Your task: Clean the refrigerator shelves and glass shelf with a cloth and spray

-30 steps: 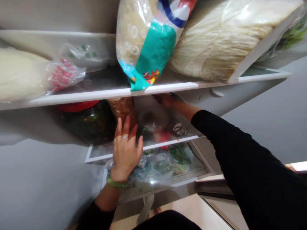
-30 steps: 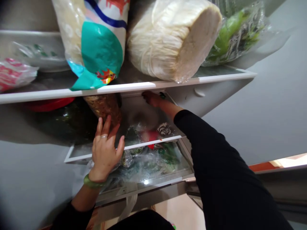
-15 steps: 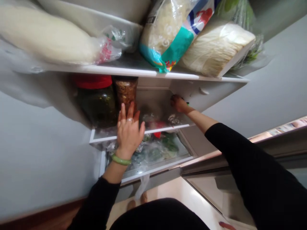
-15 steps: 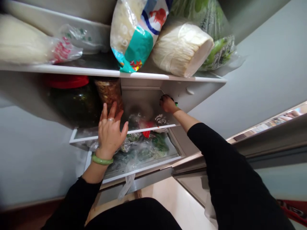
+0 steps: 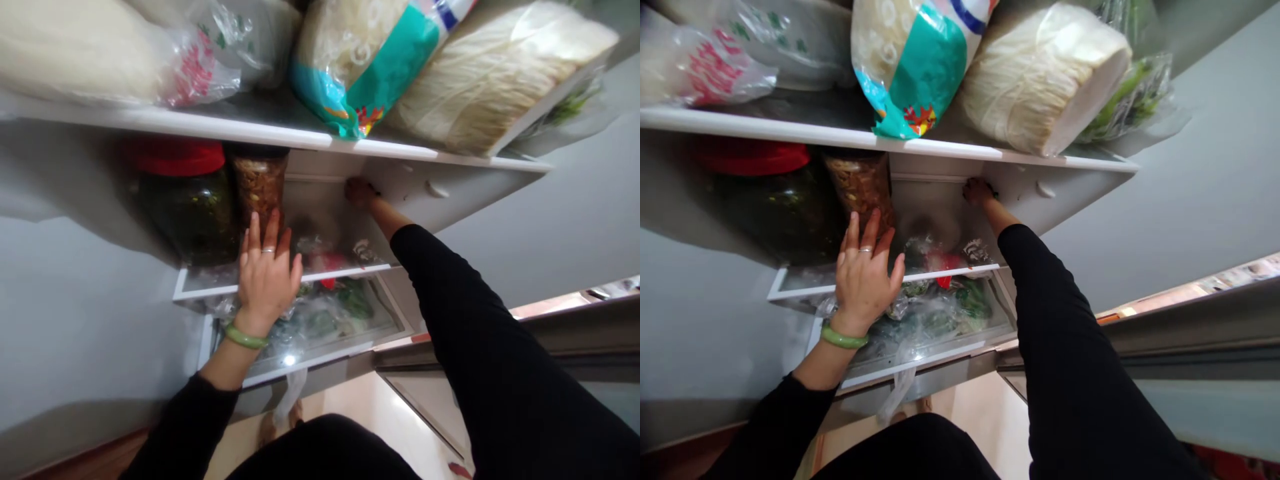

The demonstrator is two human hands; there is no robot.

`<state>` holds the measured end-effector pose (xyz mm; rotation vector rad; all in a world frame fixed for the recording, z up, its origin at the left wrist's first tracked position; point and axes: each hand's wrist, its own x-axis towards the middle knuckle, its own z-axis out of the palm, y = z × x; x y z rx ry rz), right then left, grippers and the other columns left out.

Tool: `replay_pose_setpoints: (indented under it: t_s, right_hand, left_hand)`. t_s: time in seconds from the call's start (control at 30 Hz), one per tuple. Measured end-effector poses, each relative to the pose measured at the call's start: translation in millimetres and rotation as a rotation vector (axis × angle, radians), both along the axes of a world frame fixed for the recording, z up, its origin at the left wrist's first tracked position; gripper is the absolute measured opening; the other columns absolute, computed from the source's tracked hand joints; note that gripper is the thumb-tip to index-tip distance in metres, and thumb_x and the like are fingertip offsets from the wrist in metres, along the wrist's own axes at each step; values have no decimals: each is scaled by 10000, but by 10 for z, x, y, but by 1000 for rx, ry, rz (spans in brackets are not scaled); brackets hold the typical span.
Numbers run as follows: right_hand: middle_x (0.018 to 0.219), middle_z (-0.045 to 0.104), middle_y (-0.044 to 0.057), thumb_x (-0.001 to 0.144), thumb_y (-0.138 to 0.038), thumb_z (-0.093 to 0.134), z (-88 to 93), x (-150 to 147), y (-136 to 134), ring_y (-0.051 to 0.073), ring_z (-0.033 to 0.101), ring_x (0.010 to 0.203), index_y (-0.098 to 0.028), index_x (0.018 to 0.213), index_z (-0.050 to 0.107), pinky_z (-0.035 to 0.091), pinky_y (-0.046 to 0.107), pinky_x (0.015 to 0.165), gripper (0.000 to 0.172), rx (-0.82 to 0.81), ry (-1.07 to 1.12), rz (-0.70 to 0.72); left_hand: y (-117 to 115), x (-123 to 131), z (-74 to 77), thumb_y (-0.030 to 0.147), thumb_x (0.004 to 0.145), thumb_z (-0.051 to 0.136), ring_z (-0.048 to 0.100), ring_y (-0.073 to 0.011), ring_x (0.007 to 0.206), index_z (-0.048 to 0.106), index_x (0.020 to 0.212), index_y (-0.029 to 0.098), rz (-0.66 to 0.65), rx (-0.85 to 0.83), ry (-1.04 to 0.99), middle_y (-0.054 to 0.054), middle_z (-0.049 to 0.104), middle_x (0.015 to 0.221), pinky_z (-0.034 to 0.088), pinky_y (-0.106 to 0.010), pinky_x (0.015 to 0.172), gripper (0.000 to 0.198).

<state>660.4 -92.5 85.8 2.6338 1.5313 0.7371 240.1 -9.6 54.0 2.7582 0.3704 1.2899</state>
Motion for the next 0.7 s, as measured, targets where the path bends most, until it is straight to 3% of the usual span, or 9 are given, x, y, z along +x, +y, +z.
replay_pose_setpoints:
  t_s: [0.07,0.17,0.27,0.33,0.43,0.5,0.57,0.63,0.7]
  right_hand:
    - [1356,687,259,1018,-154,493,-9,-330,-46,368,589,1381,-65,1162,770,436,543,1201,324,-27,68,3]
    - [1550,591,219,1040,-208,491,-66,-1156,9,322,448,1546,-71,1331,722,313,491,1323,396,-24,181,124]
    - [1668,484,160,1108,-342,377,-155,-2039,114,291,426,1574,-87,1578,534,359,483,1312,557,93,354,321]
    - [1679,481,109,1113,-404,375,-197,-2377,19,256,434,1573,-126,1621,496,375,412,1307,591,99,382,387]
    - [1654,511,121,1103,-344,364,-202,-2347,-556,234,392,1602,-93,1562,571,312,367,1337,563,78,379,292]
    - [1623,545,138,1079,-261,359,-176,-2132,-1067,248,396,1602,-89,1502,630,311,409,1343,531,105,376,74]
    - [1596,570,158,1062,-225,363,-152,-1990,-1402,287,418,1588,-91,1478,647,357,476,1320,522,171,385,-168]
    - [1575,588,172,1059,-227,377,-165,-2073,-1396,322,449,1566,-94,1448,668,404,518,1285,504,219,385,-277]
    - [1554,615,153,1075,-262,389,-231,-2393,-1087,316,486,1540,-124,1415,695,430,503,1265,477,234,372,-176]
  left_hand:
    - [-15,0,24,328,1009,556,178,-393,1669,607,1515,132,-3,-27,16,-118,325,1760,291,-619,1326,545]
    - [-38,-13,69,300,1000,535,145,-382,1677,592,1525,129,-19,-67,26,-111,319,1764,243,-616,1346,555]
    - [-52,-35,104,277,998,503,126,-376,1681,582,1530,122,-42,-87,24,-106,312,1769,216,-607,1356,559]
    - [-55,-45,115,280,1000,489,118,-369,1684,571,1538,119,-53,-94,22,-105,309,1772,203,-600,1361,567]
    - [-52,-50,114,294,1004,479,91,-366,1688,572,1536,103,-54,-97,32,-109,290,1780,178,-590,1369,573]
    - [-51,-49,107,292,1004,474,69,-362,1691,577,1531,101,-55,-100,36,-113,278,1785,165,-593,1371,571]
    - [-49,-49,100,288,1001,473,62,-359,1692,577,1532,113,-66,-102,28,-110,275,1786,166,-599,1369,569]
    - [-45,-48,96,296,1004,468,73,-361,1690,573,1537,122,-81,-102,17,-107,287,1782,184,-595,1364,570]
    - [-41,-49,97,318,1012,458,85,-365,1688,560,1547,115,-91,-104,8,-115,302,1776,205,-592,1358,581]
